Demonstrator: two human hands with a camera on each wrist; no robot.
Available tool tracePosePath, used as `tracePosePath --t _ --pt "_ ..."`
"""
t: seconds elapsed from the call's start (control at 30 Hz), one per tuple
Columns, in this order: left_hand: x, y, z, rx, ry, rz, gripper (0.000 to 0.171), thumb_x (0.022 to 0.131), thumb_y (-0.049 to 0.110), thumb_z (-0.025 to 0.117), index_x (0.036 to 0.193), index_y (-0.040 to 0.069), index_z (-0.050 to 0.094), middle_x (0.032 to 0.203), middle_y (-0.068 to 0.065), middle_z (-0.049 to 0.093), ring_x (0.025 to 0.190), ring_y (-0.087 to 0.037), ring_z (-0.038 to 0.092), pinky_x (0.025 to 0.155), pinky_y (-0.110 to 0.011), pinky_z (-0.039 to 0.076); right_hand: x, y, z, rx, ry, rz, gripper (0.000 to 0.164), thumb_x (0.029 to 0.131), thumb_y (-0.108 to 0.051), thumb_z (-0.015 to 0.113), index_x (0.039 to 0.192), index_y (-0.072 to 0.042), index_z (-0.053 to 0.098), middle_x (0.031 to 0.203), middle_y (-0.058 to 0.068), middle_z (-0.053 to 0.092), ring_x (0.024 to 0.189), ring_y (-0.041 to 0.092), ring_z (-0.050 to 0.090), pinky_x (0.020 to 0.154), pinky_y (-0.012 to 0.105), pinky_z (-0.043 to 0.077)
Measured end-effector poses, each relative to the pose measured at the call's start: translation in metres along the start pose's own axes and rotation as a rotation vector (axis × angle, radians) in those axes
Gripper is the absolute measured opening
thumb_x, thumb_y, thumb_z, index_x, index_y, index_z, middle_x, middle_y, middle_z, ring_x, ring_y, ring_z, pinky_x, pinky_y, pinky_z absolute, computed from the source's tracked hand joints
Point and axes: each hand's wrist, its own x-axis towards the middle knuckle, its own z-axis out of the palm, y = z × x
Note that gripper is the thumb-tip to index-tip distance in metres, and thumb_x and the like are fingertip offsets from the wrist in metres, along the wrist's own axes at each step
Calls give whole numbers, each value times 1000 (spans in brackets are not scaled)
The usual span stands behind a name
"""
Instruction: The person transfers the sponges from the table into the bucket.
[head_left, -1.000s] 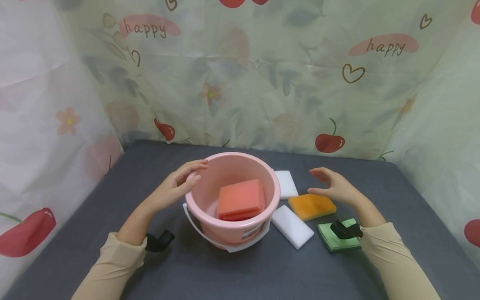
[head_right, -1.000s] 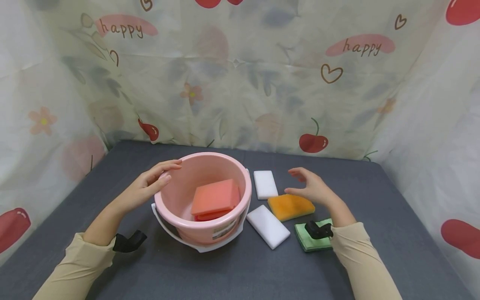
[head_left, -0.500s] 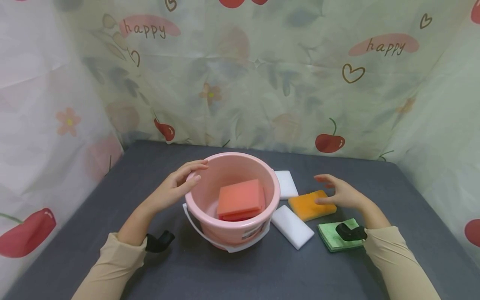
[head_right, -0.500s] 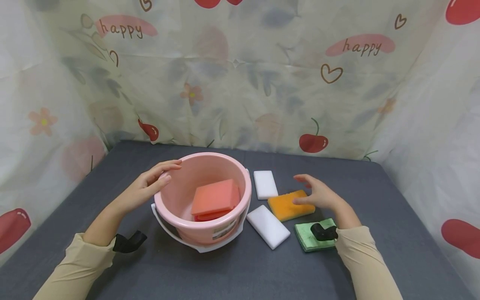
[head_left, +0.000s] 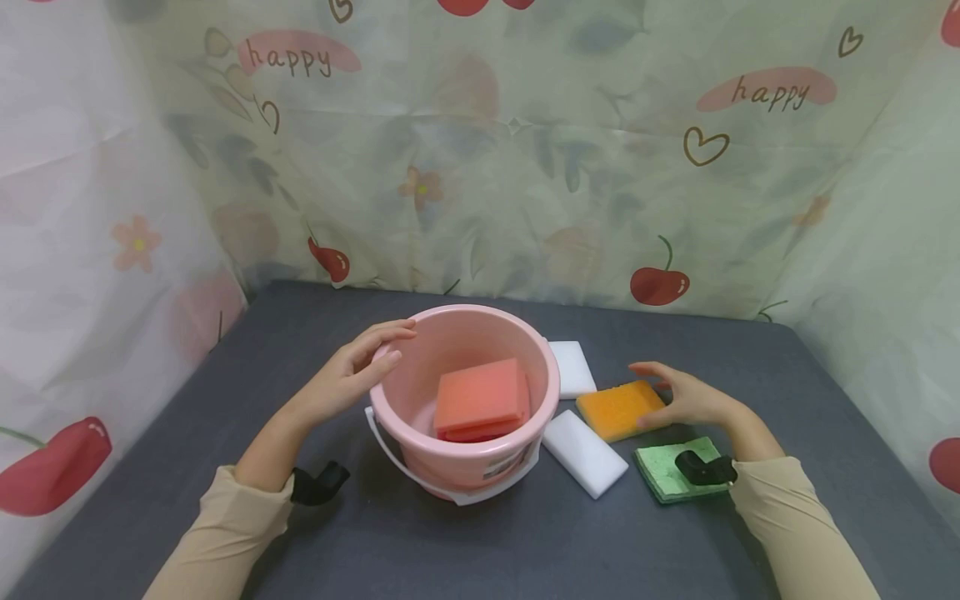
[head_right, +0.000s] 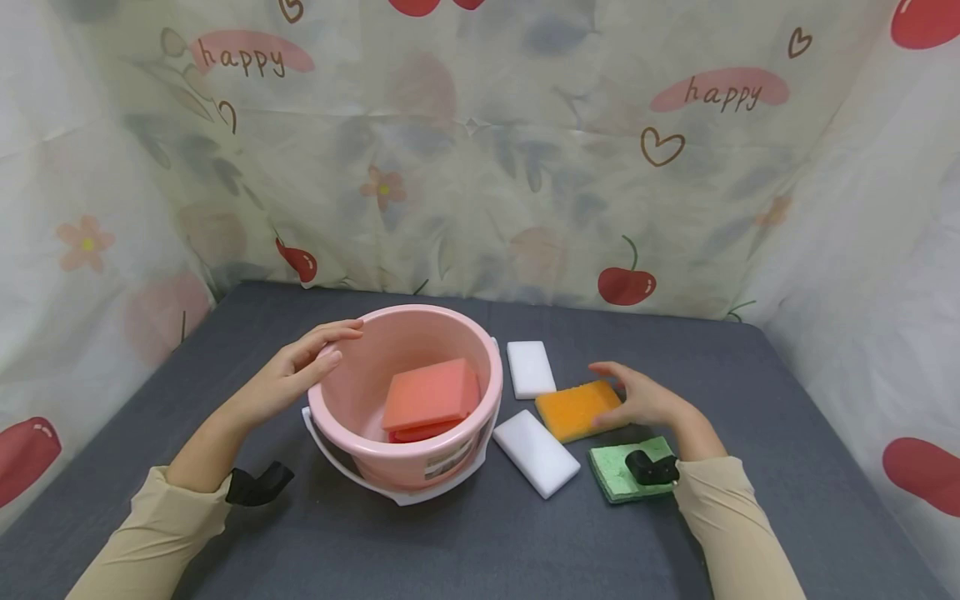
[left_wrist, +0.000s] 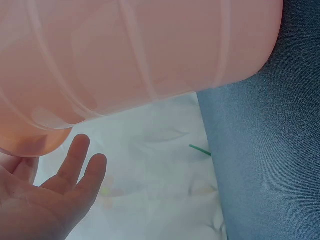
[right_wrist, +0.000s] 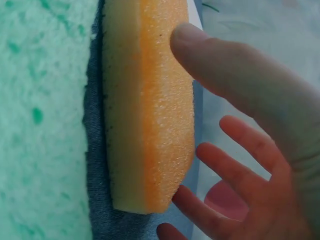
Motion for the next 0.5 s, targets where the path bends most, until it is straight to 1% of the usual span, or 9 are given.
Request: tracePosePath --t 0.2,0.33,0.5 --pt "0 0 0 1 0 3 39 97 17 47 133 4 46 149 -7 35 141 -26 25 96 -8 36 -1 2 2 -6 -35 24 88 74 -25 78 141 5 29 143 30 31 126 48 36 100 61 34" --pt "0 0 0 4 2 5 39 97 17 47 133 4 46 149 -7 35 141 -26 25 97 -8 36 -2 2 3 -27 -35 31 89 73 -26 78 141 4 29 142 30 31 122 49 39 98 60 37" --pt "0 0 0 10 3 7 39 97 17 47 133 4 46 149 -7 35 141 -26 26 97 -8 35 -2 3 4 -52 -23 24 87 73 -26 79 139 4 32 140 29 33 121 48 40 98 59 38"
